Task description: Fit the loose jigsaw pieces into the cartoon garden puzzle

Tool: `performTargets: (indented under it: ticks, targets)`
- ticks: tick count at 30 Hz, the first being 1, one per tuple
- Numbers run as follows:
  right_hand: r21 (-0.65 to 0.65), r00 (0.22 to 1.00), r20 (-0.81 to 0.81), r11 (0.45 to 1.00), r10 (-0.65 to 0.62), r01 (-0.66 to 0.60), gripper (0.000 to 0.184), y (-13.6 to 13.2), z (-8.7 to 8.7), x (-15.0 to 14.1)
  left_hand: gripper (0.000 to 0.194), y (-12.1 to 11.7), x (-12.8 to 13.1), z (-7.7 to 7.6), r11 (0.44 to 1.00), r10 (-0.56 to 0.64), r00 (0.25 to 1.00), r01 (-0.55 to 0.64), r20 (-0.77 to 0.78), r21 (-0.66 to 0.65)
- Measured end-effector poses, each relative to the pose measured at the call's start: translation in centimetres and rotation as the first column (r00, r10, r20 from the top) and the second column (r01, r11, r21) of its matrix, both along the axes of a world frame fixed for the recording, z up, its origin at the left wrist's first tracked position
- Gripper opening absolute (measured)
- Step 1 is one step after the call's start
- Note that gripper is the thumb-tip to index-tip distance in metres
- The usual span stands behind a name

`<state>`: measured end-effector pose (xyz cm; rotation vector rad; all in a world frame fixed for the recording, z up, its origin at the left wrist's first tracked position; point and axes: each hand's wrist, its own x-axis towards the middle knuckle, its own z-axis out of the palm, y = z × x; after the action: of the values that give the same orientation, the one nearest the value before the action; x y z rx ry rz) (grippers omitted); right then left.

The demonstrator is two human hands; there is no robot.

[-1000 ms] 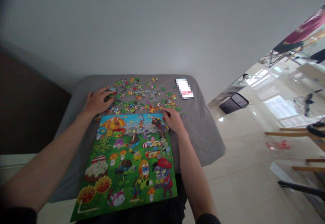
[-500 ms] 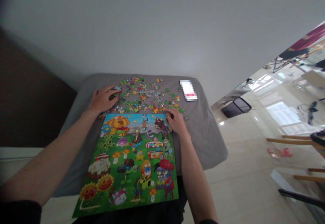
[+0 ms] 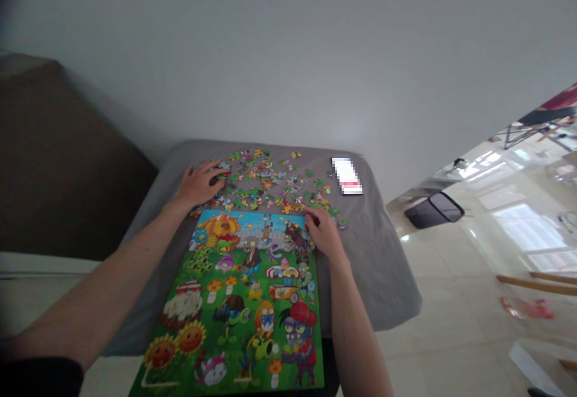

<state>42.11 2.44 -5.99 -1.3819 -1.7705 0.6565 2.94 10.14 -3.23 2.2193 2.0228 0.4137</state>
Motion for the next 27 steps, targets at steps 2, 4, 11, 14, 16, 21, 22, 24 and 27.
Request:
performTargets:
  ticks: [2, 4, 11, 14, 16, 21, 22, 24, 27]
  targets:
    - [0.007, 1.0, -0.003, 1.0, 0.001, -0.001, 0.03, 0.0, 0.0, 0.0, 0.042, 0.0, 0.0, 0.0, 1.0, -0.003, 1.0, 0.003, 0.011, 0.006]
    - [0.011, 1.0, -0.008, 1.0, -0.003, 0.003, 0.029, 0.0, 0.0, 0.0, 0.042, -0.1, -0.1, 0.0, 1.0, -0.009, 1.0, 0.009, 0.028, 0.011]
    - [0.037, 0.998, -0.05, 0.999, -0.03, 0.032, 0.026, -0.2, 0.3, -0.3, 0.05, -0.5, -0.4, 0.4, 0.994, -0.019, 0.993, 0.005, 0.121, 0.11]
    - [0.078, 0.994, -0.085, 0.994, -0.068, 0.074, 0.025, -0.3, 0.7, -0.4, 0.054, -0.7, -0.4, 0.6, 0.983, -0.011, 0.988, -0.018, 0.156, 0.183]
    - [0.115, 0.987, -0.116, 0.985, -0.114, 0.127, 0.026, -0.4, 1.1, -0.4, 0.052, -0.9, -0.4, 0.6, 0.976, -0.012, 0.986, -0.025, 0.167, 0.216]
    - [0.185, 0.966, -0.181, 0.958, -0.184, 0.217, 0.024, -0.4, 1.5, 0.0, 0.037, -1.2, -0.2, 0.5, 0.978, -0.033, 0.988, 0.001, 0.149, 0.208]
    - [0.196, 0.964, -0.19, 0.955, -0.188, 0.224, 0.024, -0.3, 1.6, 0.1, 0.034, -1.1, -0.2, 0.5, 0.981, -0.037, 0.99, 0.01, 0.136, 0.192]
    - [0.216, 0.959, -0.205, 0.947, -0.194, 0.237, 0.023, -0.1, 1.6, 0.2, 0.027, -0.5, -0.3, 0.8, 0.987, -0.035, 0.994, 0.018, 0.105, 0.161]
    - [0.248, 0.953, -0.214, 0.932, -0.213, 0.264, 0.022, 0.2, 1.7, 0.3, 0.031, 1.5, -0.1, 1.8, 0.992, -0.025, 0.999, 0.019, 0.048, 0.123]
